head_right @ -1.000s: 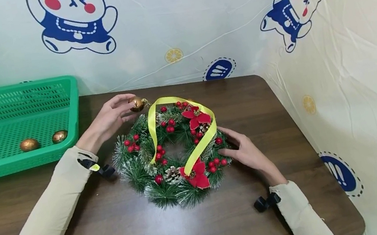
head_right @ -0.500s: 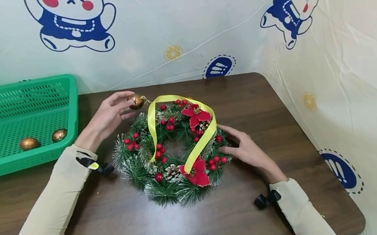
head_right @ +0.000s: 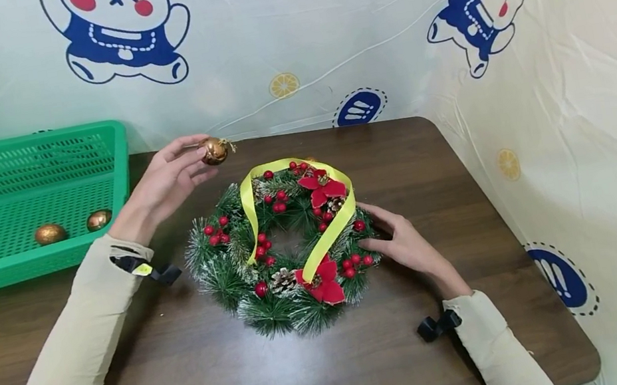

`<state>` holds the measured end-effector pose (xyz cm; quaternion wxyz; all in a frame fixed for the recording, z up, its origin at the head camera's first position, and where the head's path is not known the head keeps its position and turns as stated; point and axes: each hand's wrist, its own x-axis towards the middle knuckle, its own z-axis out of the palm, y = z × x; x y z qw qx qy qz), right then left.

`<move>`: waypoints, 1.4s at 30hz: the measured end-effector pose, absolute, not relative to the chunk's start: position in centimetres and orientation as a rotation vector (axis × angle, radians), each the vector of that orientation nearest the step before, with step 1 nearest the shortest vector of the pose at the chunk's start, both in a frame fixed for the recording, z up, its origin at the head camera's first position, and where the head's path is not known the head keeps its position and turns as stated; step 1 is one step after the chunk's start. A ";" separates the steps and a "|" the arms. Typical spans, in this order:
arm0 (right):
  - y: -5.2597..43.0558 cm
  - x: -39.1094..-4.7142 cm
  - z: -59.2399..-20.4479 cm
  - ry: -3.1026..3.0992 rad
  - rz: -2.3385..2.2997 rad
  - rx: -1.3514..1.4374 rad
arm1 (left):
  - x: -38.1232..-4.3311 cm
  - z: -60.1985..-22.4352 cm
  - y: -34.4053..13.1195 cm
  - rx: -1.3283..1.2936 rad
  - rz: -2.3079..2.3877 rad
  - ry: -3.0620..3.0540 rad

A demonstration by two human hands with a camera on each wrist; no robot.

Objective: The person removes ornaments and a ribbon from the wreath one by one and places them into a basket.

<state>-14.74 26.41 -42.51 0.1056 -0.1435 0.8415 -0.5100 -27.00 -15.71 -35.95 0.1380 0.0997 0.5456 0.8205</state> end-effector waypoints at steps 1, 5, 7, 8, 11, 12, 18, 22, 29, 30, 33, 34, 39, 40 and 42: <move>26.4 -14.8 -42.5 2.478 -1.503 -0.424 | -26.9 -35.7 -15.7 0.293 2.383 1.564; 26.4 -14.9 -42.5 2.481 -1.501 -0.438 | -26.6 -34.9 -15.8 0.316 2.415 1.523; 26.4 -14.8 -42.4 2.477 -1.506 -0.445 | -26.4 -34.5 -15.9 0.340 2.423 1.507; 26.4 -14.8 -42.4 2.476 -1.507 -0.448 | -26.4 -34.4 -15.9 0.352 2.428 1.497; 26.4 -14.9 -42.4 2.472 -1.512 -0.456 | -26.1 -33.9 -15.9 0.381 2.444 1.448; 26.4 -14.8 -42.3 2.470 -1.514 -0.455 | -26.0 -33.8 -15.9 0.393 2.447 1.434; 26.2 -14.8 -42.4 2.473 -1.506 -0.447 | -25.0 -32.7 -15.9 0.462 2.466 1.373; 26.2 -14.8 -42.4 2.471 -1.497 -0.444 | -24.4 -32.0 -15.8 0.488 2.468 1.362; 26.3 -14.8 -42.4 2.476 -1.499 -0.438 | -23.7 -31.0 -16.0 0.512 2.495 1.352; 26.3 -14.8 -42.3 2.477 -1.499 -0.439 | -23.6 -30.9 -16.2 0.513 2.498 1.361; 26.1 -14.9 -42.4 2.474 -1.500 -0.452 | -23.2 -30.8 -16.8 0.521 2.505 1.386; 26.1 -14.9 -42.5 2.473 -1.502 -0.457 | -23.0 -30.8 -17.1 0.525 2.506 1.393; 26.2 -14.8 -42.5 2.473 -1.508 -0.463 | -22.3 -31.0 -18.4 0.520 2.514 1.414; 26.2 -14.8 -42.4 2.475 -1.508 -0.462 | -22.1 -31.1 -18.6 0.511 2.517 1.422; 26.4 -14.8 -42.4 2.478 -1.508 -0.459 | -21.8 -31.1 -19.1 0.499 2.519 1.441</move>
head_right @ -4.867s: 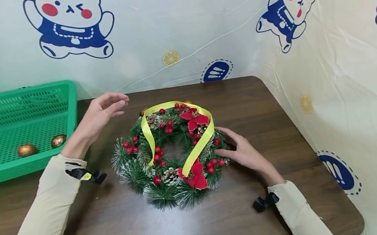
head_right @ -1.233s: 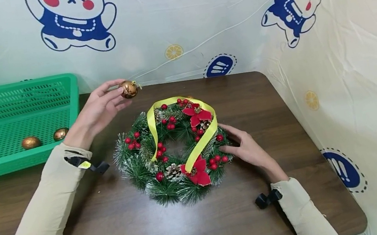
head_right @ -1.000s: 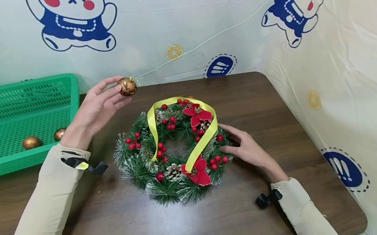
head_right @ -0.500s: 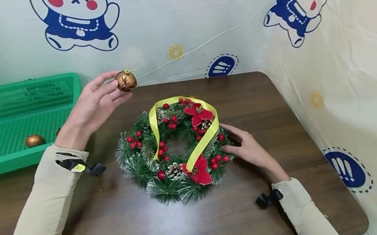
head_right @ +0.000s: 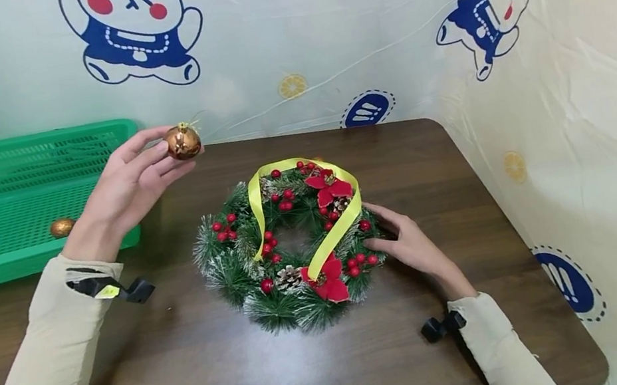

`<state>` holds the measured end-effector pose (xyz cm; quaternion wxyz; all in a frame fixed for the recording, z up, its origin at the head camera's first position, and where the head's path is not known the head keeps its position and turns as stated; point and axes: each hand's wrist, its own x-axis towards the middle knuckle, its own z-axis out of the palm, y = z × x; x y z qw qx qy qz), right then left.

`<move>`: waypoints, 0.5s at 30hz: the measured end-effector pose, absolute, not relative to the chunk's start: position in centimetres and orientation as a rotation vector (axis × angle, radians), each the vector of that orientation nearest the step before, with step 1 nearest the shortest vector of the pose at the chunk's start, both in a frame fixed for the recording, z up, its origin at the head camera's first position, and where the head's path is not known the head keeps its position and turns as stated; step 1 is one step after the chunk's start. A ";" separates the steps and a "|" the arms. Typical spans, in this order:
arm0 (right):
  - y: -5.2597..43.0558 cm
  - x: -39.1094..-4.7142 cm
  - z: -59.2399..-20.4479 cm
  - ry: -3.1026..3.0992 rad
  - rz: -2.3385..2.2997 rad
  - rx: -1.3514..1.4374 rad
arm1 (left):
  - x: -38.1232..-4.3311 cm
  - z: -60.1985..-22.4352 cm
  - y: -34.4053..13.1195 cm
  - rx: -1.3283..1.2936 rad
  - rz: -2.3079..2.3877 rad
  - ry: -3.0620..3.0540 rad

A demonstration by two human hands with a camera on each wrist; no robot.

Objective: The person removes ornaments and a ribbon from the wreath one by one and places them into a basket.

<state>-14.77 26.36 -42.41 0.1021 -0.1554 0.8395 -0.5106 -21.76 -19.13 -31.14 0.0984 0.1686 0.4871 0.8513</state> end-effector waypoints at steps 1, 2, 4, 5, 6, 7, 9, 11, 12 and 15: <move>26.4 -14.8 -42.4 2.483 -1.504 -0.459 | -21.6 -31.2 -19.4 0.494 2.519 1.452; 26.4 -14.7 -42.4 2.485 -1.503 -0.458 | -21.4 -31.2 -19.7 0.490 2.518 1.459; 26.5 -14.7 -42.4 2.488 -1.497 -0.464 | -21.0 -31.2 -20.3 0.482 2.517 1.474; 26.5 -14.8 -42.5 2.487 -1.496 -0.468 | -20.8 -31.2 -20.7 0.480 2.517 1.481; 26.5 -14.8 -42.5 2.490 -1.492 -0.472 | -20.6 -31.2 -21.0 0.478 2.517 1.484; 26.5 -14.8 -42.5 2.492 -1.488 -0.474 | -20.4 -31.1 -21.3 0.474 2.520 1.490; 26.5 -14.8 -42.5 2.493 -1.483 -0.478 | -20.0 -30.9 -22.0 0.457 2.524 1.500; 26.5 -14.8 -42.5 2.494 -1.480 -0.473 | -19.6 -30.8 -22.7 0.438 2.527 1.516; 26.5 -14.8 -42.5 2.497 -1.476 -0.471 | -19.4 -30.7 -23.0 0.424 2.528 1.522; 26.4 -14.8 -42.5 2.497 -1.479 -0.466 | -18.8 -30.4 -23.9 0.382 2.532 1.557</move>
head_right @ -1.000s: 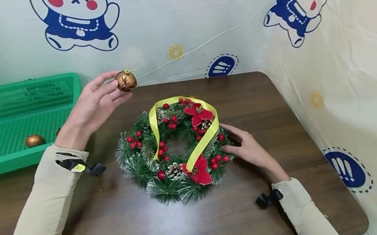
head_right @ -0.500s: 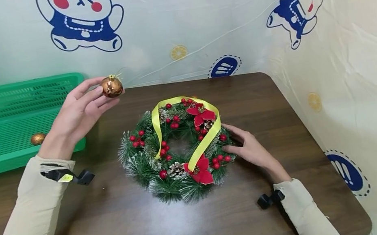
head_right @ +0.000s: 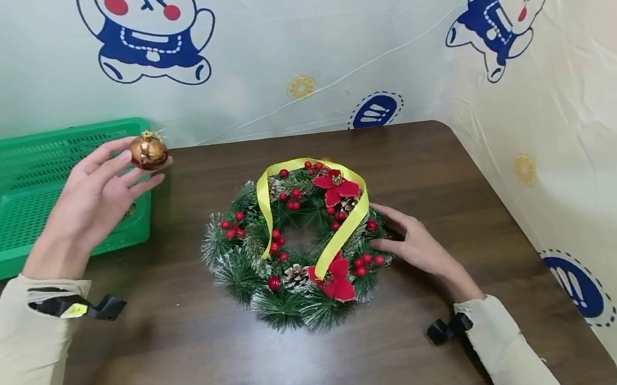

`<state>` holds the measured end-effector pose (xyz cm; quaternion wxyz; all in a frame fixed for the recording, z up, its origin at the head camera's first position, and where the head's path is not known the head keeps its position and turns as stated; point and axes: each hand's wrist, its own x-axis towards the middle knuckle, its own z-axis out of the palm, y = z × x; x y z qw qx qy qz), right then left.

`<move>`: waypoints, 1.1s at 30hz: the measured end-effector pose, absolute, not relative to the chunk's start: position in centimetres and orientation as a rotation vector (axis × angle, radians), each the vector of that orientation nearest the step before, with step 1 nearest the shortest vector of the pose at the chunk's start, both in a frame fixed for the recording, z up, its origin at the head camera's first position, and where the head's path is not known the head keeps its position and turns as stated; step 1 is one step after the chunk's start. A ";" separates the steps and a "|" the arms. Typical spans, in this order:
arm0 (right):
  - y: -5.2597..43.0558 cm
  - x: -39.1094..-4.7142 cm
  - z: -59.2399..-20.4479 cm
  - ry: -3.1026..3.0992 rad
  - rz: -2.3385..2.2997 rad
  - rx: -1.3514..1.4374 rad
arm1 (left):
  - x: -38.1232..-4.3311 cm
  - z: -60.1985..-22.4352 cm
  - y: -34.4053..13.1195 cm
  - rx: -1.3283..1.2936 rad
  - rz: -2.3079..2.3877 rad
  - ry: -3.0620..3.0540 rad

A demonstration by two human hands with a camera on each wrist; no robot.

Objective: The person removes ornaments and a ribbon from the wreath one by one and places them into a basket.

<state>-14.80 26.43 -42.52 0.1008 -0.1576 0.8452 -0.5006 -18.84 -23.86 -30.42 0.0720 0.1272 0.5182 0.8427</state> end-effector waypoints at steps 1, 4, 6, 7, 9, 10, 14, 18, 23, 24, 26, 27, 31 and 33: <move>26.4 -14.8 -42.5 2.495 -1.483 -0.463 | -18.7 -30.4 -24.2 0.373 2.534 1.568; 26.4 -14.8 -42.6 2.491 -1.492 -0.464 | -18.3 -30.3 -25.1 0.350 2.560 1.563; 26.4 -14.7 -42.6 2.484 -1.499 -0.464 | -18.1 -30.3 -25.8 0.347 2.591 1.528; 26.4 -14.7 -42.6 2.481 -1.502 -0.466 | -18.0 -30.3 -26.2 0.342 2.612 1.496; 26.4 -14.6 -42.5 2.480 -1.501 -0.469 | -17.9 -30.3 -26.9 0.335 2.657 1.429; 26.4 -14.6 -42.5 2.481 -1.500 -0.468 | -17.9 -30.3 -27.2 0.331 2.676 1.402; 26.4 -14.6 -42.4 2.491 -1.496 -0.469 | -17.8 -30.3 -28.6 0.304 2.753 1.309; 26.3 -14.7 -42.4 2.502 -1.484 -0.486 | -17.6 -30.2 -30.3 0.269 2.807 1.292; 26.1 -14.7 -42.6 2.482 -1.492 -0.494 | -17.6 -30.2 -32.6 0.235 2.876 1.293; 26.1 -14.7 -42.6 2.482 -1.492 -0.487 | -17.7 -30.3 -32.9 0.225 2.885 1.292; 26.3 -14.5 -42.6 2.491 -1.487 -0.470 | -17.8 -30.7 -33.6 0.197 2.905 1.289; 26.4 -14.5 -42.5 2.497 -1.481 -0.462 | -17.9 -30.9 -33.8 0.181 2.914 1.282; 26.6 -14.5 -42.4 2.521 -1.451 -0.448 | -18.2 -31.9 -34.5 0.114 2.902 1.377; 26.5 -14.6 -42.4 2.519 -1.445 -0.454 | -18.4 -32.3 -34.7 0.076 2.875 1.476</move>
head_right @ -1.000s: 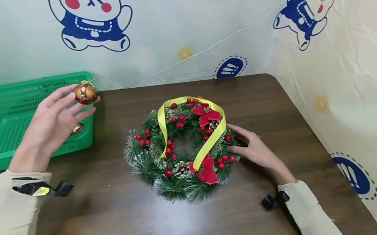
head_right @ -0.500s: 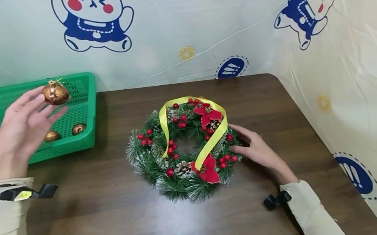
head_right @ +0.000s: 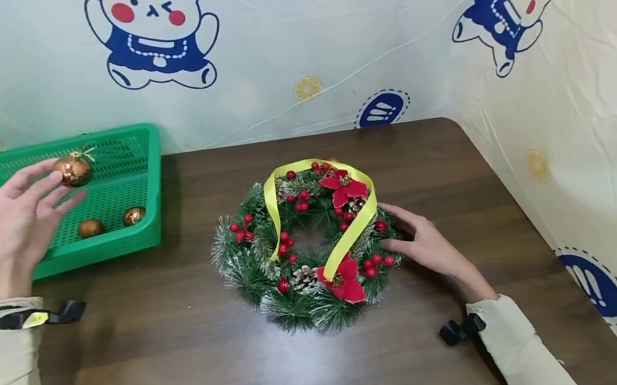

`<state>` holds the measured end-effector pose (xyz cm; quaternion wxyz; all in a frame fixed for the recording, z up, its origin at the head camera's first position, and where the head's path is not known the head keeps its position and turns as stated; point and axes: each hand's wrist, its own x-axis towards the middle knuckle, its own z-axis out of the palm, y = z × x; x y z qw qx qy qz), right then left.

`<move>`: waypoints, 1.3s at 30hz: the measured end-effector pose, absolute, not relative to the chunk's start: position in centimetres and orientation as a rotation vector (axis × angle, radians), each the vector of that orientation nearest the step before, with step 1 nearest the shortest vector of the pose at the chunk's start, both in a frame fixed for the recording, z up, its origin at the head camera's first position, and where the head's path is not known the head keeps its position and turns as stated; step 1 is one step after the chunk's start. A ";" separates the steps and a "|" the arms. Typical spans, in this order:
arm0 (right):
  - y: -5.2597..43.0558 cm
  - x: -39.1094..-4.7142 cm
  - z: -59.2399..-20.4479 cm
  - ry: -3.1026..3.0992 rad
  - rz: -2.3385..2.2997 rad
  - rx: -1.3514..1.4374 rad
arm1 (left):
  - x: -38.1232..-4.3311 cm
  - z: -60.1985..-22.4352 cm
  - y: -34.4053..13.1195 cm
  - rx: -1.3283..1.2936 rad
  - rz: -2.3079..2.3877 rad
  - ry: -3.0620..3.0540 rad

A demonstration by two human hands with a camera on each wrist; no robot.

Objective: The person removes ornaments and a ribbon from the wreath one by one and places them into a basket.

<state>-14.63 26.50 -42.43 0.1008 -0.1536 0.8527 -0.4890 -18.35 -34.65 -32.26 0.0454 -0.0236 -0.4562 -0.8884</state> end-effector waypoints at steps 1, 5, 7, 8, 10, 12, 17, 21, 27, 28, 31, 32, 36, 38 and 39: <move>26.5 -14.6 -42.4 2.521 -1.441 -0.455 | -18.4 -32.5 -34.6 -0.057 -2.682 -1.435; 26.4 -14.6 -42.3 2.512 -1.452 -0.445 | -18.6 -32.6 -34.6 0.004 -2.567 -1.575; 26.4 -14.7 -42.3 2.506 -1.460 -0.444 | -18.5 -32.5 -34.8 0.026 -2.513 -1.627; 26.4 -14.7 -42.3 2.503 -1.463 -0.441 | -18.5 -32.4 -35.0 0.040 -2.490 -1.649; 26.4 -14.7 -42.3 2.500 -1.465 -0.442 | -18.3 -32.3 -35.5 0.060 -2.454 -1.670; 26.4 -14.8 -42.3 2.498 -1.468 -0.447 | -18.2 -32.3 -36.1 0.080 -2.422 -1.683; 26.4 -14.8 -42.3 2.498 -1.472 -0.464 | -17.8 -31.9 -37.3 0.134 -2.267 -1.801; 26.5 -14.7 -42.4 2.493 -1.479 -0.482 | -17.4 -31.5 -38.0 0.203 -2.096 -1.942; 26.5 -14.6 -42.4 2.493 -1.479 -0.490 | -17.1 -31.4 -38.7 0.321 -1.737 -2.255; 26.5 -14.6 -42.4 2.494 -1.476 -0.495 | -17.0 -31.5 -38.7 0.334 -1.683 -2.298; 26.4 -14.6 -42.4 2.492 -1.478 -0.496 | -17.0 -31.7 -39.0 0.358 -1.558 -2.393; 26.4 -14.6 -42.4 2.491 -1.482 -0.496 | -17.0 -31.8 -39.1 0.365 -1.527 -2.417; 26.4 -14.5 -42.4 2.487 -1.494 -0.493 | -16.9 -32.0 -39.3 0.384 -1.423 -2.490; 26.4 -14.5 -42.4 2.486 -1.494 -0.494 | -16.8 -32.1 -39.5 0.395 -1.398 -2.509; 26.4 -14.5 -42.4 2.485 -1.495 -0.493 | -16.8 -32.1 -39.5 0.402 -1.386 -2.519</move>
